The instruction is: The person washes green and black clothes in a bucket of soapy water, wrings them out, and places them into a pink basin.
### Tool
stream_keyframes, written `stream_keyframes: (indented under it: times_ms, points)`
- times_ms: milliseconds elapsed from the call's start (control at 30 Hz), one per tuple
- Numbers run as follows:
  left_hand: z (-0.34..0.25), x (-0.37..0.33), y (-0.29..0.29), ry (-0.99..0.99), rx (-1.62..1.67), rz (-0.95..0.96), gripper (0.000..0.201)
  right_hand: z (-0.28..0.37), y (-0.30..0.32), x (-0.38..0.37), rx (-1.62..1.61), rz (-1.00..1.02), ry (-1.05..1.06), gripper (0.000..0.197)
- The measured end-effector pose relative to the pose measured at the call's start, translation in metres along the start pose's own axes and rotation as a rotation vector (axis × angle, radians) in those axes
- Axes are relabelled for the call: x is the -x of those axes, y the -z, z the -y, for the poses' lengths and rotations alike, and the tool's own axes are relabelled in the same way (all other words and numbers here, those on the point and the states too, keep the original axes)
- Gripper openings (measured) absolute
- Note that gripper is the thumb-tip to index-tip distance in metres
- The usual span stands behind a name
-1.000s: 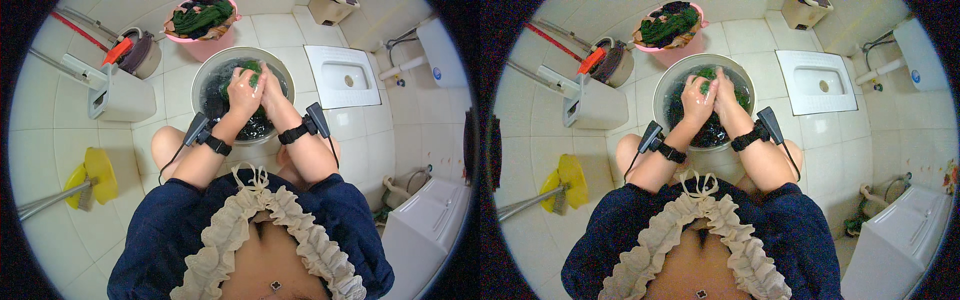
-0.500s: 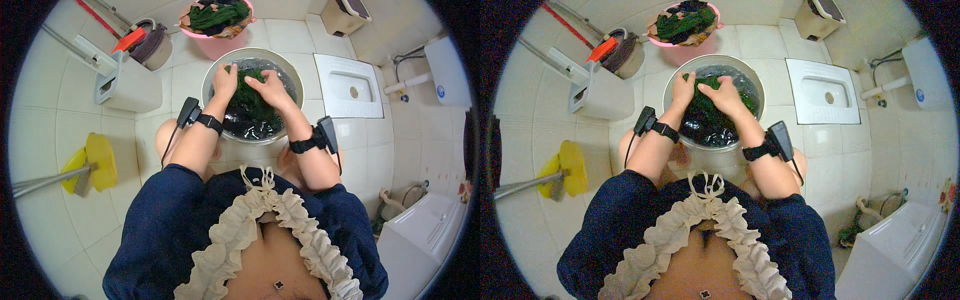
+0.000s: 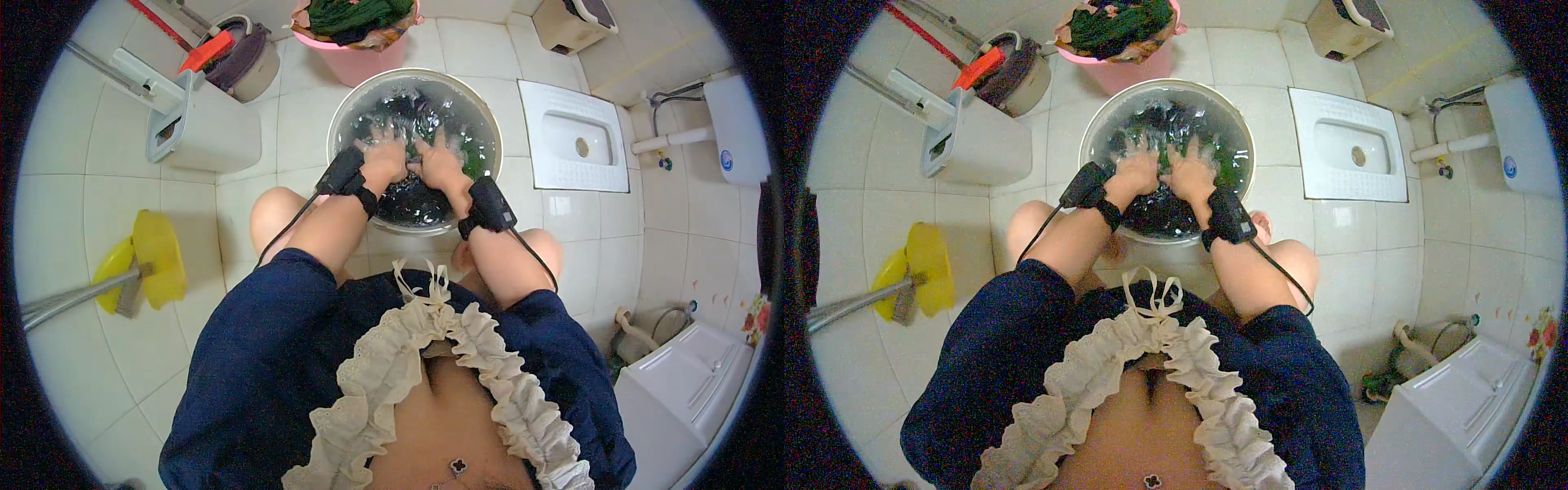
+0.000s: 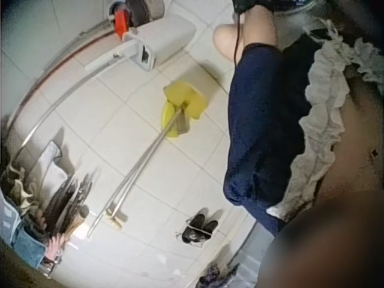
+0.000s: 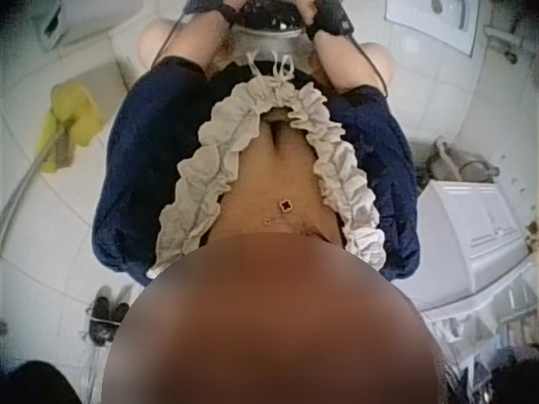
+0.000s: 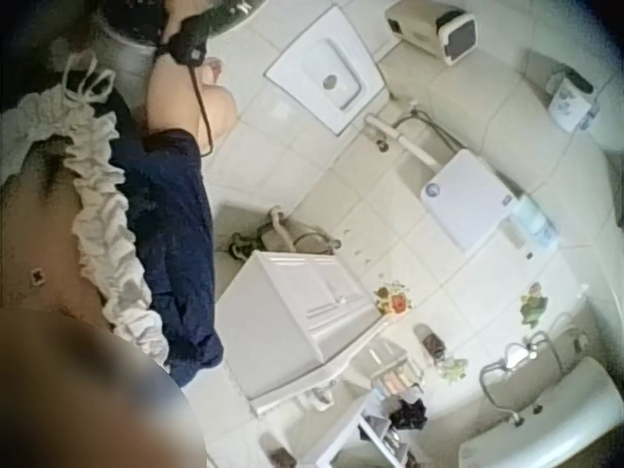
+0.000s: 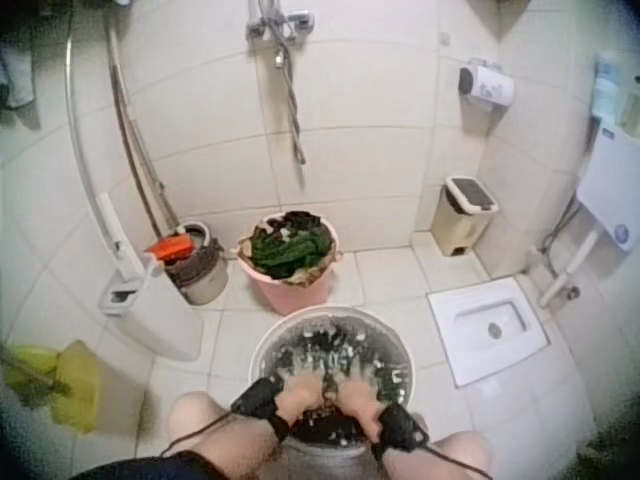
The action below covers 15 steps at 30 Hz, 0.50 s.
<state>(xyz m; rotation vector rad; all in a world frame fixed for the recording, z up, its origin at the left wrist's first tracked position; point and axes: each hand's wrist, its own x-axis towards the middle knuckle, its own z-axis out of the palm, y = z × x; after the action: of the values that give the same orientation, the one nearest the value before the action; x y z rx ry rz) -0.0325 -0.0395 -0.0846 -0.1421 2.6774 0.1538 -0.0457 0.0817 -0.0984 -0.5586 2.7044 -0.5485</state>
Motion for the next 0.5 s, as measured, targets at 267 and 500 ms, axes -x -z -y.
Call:
stream_keyframes:
  times_ms: [267, 500]
  points:
    - [0.0, -0.001, 0.01, -0.153, 0.337, -0.199, 0.089, 0.009, 0.042, -0.007, -0.129, -0.333, 0.022, 0.046]
    - [0.003, 0.036, 0.095, -0.411, 0.724, -0.256, 0.052, 0.036, 0.129, 0.031, -0.523, -0.555, 0.382, 0.055]
